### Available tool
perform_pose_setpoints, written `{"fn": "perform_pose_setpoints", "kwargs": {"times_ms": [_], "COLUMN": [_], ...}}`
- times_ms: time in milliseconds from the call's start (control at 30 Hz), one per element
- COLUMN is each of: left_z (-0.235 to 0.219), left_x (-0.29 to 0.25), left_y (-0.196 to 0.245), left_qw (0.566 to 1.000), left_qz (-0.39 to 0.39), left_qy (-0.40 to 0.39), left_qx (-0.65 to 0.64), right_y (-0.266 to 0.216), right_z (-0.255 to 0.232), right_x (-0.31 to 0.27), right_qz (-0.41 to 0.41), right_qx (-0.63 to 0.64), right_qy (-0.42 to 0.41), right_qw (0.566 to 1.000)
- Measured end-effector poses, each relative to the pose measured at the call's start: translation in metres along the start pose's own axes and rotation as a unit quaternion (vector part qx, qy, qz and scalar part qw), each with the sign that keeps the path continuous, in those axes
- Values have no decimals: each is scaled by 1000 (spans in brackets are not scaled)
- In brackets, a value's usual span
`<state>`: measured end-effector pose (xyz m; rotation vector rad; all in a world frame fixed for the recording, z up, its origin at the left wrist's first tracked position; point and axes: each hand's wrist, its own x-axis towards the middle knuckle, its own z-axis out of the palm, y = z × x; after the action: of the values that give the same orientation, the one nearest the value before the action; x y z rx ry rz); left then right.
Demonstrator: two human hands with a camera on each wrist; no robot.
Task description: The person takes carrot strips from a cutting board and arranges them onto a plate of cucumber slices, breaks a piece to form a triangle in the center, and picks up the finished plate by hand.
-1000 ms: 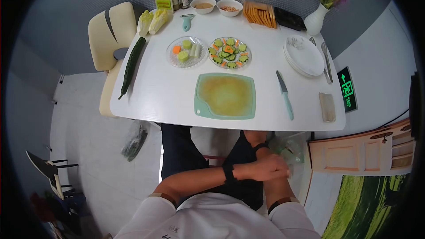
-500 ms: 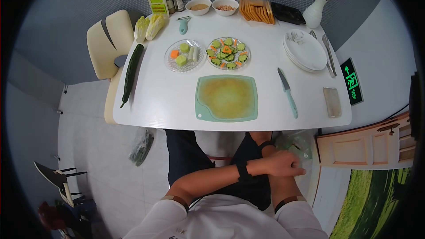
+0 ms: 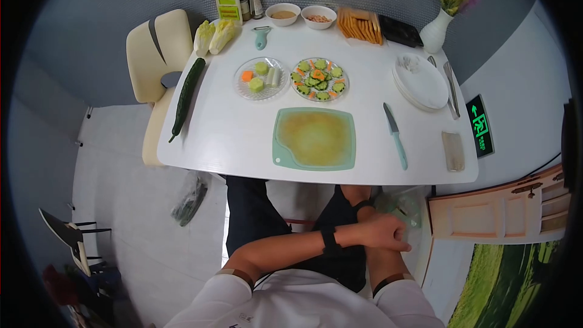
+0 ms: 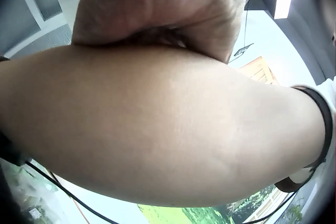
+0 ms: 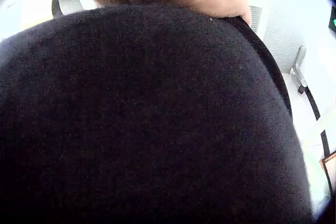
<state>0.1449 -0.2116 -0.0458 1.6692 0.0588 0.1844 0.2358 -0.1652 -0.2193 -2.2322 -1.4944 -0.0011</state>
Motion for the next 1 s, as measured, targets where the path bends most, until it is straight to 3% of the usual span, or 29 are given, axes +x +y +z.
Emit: {"fn": "perform_pose_setpoints", "kwargs": {"times_ms": [133, 233, 467, 567, 800, 900, 1000], "left_z": [2, -2, -1, -2, -7, -2, -3], "left_x": [-6, -9, -16, -17, -16, -12, -9], "left_y": [4, 10, 3, 2, -4, -20, -26], "left_qw": [1000, 998, 999, 998, 997, 991, 988], "left_qz": [20, -27, 17, 46, 81, 121, 138], "left_qy": [8, -28, -7, 2, -5, 8, 30], "left_qx": [2, 50, -29, -49, -10, -63, -69], "right_y": [2, 8, 2, 5, 6, 13, 28], "right_z": [2, 8, 4, 10, 16, 23, 41], "right_x": [-4, -5, -3, -6, -5, -10, -14], "right_qz": [-23, -35, 15, -17, 0, 11, -29], "right_qx": [-7, -20, -8, -23, 14, 20, -32], "right_qy": [23, 21, -41, -7, -19, -52, -19], "right_qw": [999, 999, 999, 1000, 1000, 998, 999]}}
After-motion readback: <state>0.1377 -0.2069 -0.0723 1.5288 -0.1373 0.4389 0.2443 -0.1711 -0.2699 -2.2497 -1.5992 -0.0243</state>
